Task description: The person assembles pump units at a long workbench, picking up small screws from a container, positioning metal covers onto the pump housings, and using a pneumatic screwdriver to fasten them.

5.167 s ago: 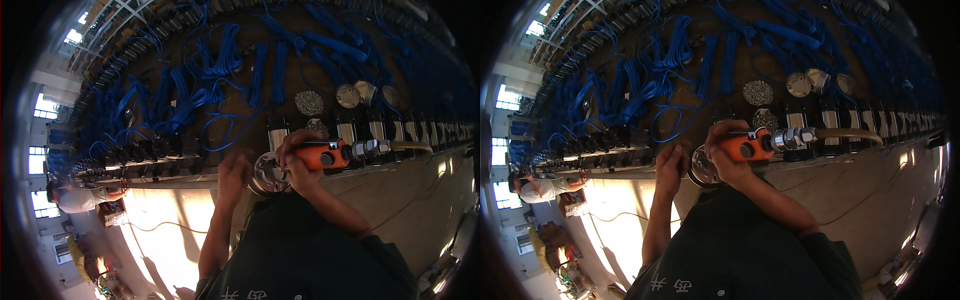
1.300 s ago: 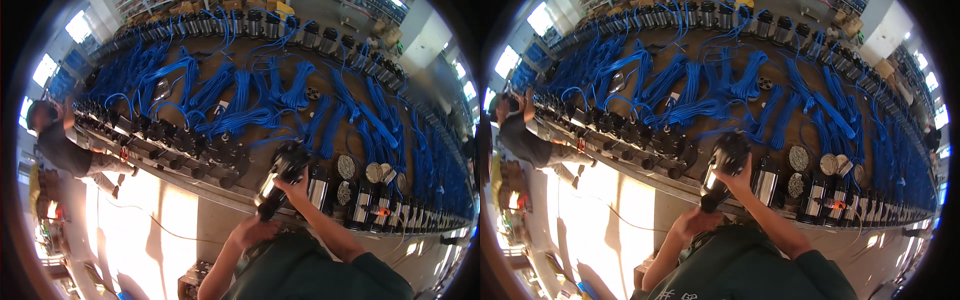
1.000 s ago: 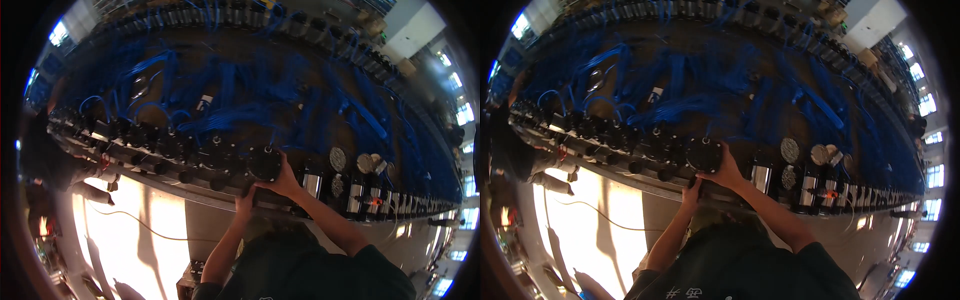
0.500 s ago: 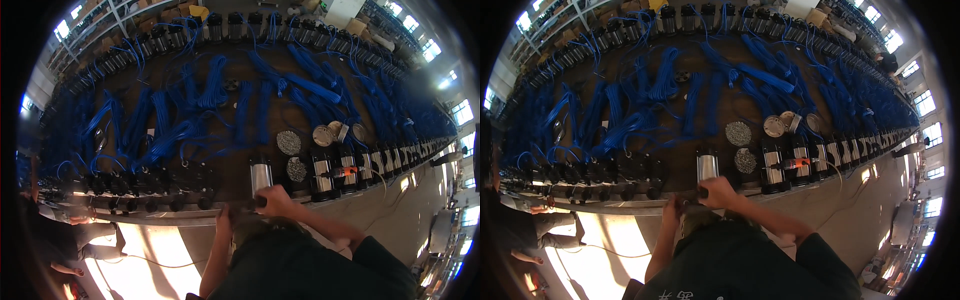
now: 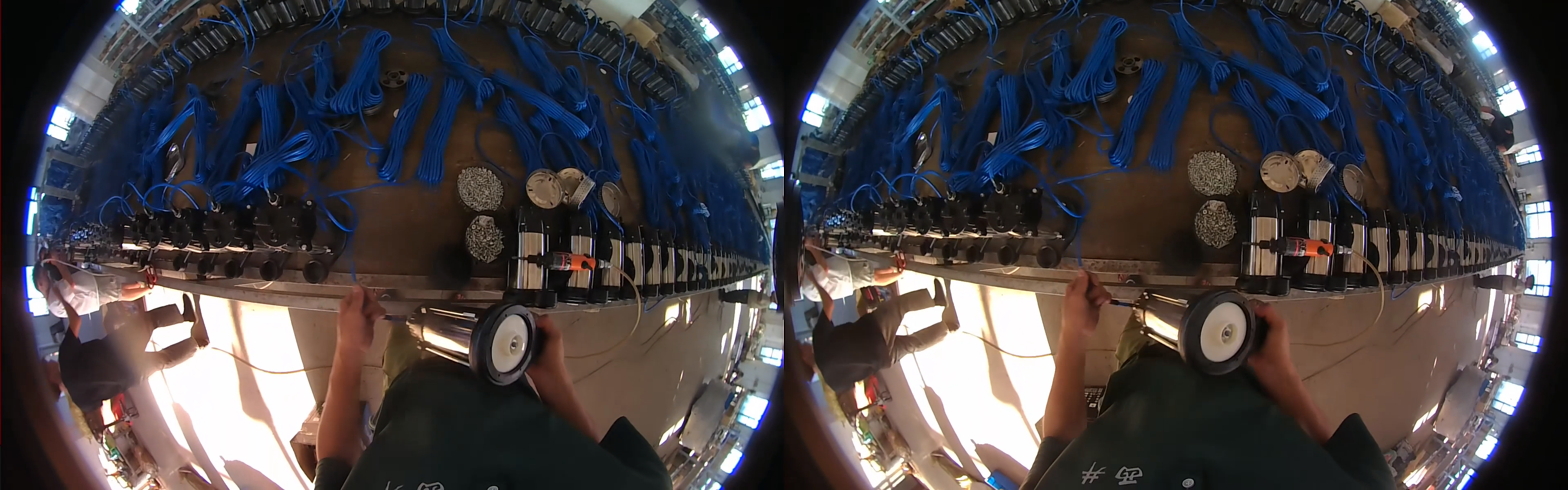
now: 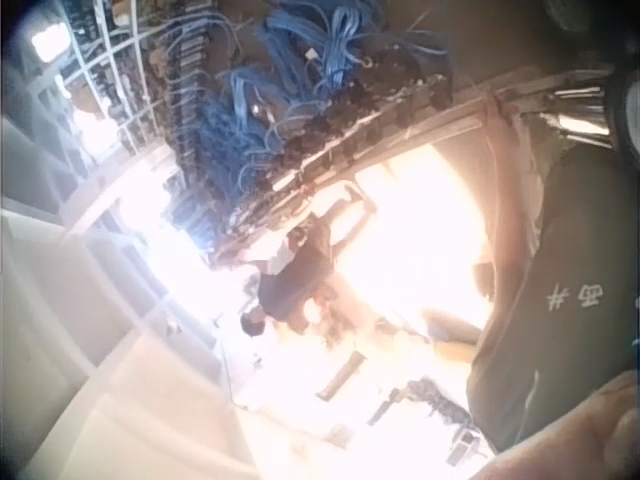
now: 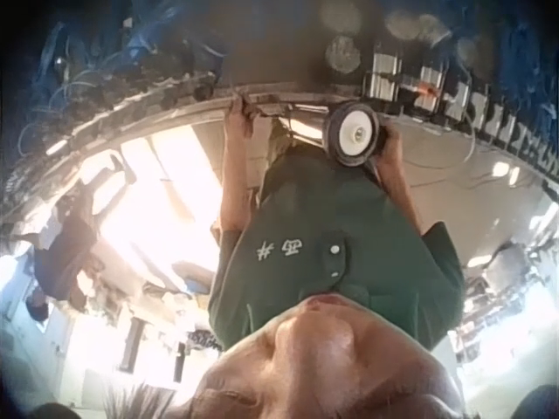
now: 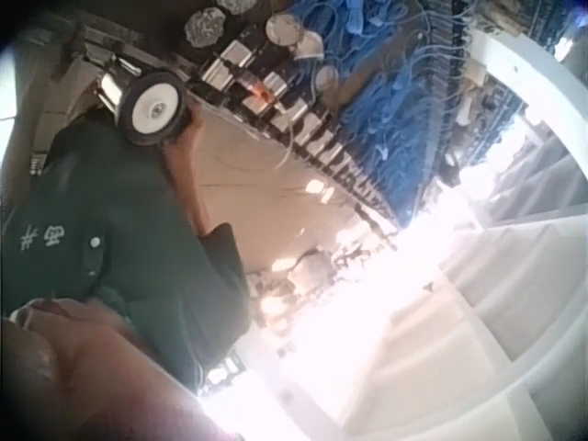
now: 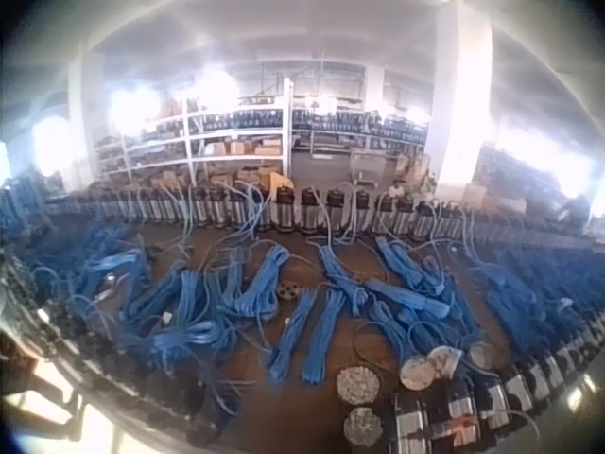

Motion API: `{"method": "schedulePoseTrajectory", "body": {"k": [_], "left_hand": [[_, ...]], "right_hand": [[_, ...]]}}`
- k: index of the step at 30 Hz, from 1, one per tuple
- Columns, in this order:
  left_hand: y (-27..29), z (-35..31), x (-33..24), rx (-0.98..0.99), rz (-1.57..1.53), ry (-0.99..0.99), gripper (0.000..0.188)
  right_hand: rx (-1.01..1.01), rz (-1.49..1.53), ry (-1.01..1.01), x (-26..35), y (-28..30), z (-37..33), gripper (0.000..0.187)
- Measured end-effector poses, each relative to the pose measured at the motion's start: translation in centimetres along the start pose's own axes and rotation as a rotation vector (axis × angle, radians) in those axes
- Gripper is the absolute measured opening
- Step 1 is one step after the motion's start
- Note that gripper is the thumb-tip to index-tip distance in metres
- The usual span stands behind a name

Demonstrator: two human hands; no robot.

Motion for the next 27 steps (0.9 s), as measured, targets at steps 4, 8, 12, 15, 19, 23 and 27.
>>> {"method": "schedulePoseTrajectory", "body": {"k": [4,8,12,15,19,23,27], "left_hand": [[-1.9,2.0,5.7,-0.034,-0.06,0.054,0.027],[-3.2,3.8,10.0,0.044,-0.041,0.04,0.026],[-3.7,4.5,13.1,0.042,0.187,0.095,0.023],[-4.4,3.5,12.5,-0.125,0.509,-0.119,0.023],[-7.8,0.5,8.4,-0.516,0.768,-1.035,0.031],[-12.0,3.8,7.6,-0.257,1.398,-0.769,0.039],[-12.1,3.8,5.5,-0.144,1.206,-0.302,0.044]], "right_hand": [[0.027,0.031,0.248,0.5,1.5,5.1,0.024],[-0.194,0.051,0.305,2.4,2.8,5.5,0.009],[-0.094,-0.089,0.506,5.6,1.9,4.4,0.011],[-0.188,-0.101,0.504,6.1,2.0,4.2,0.009],[-0.099,-0.1,0.46,6.0,2.5,4.1,0.015],[0.012,-0.359,0.552,7.0,3.6,3.1,0.024],[0.115,-0.607,0.786,8.0,4.8,2.3,0.031]]}}
Point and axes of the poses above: each hand's wrist, its own z-axis towards the middle knuckle, its own y-axis out of the back of the hand, x = y × z, the point moved 3 cm from there along z, towards the middle knuckle, and after that the axes turned 11 degrees about -x, right-handed, at the moved point
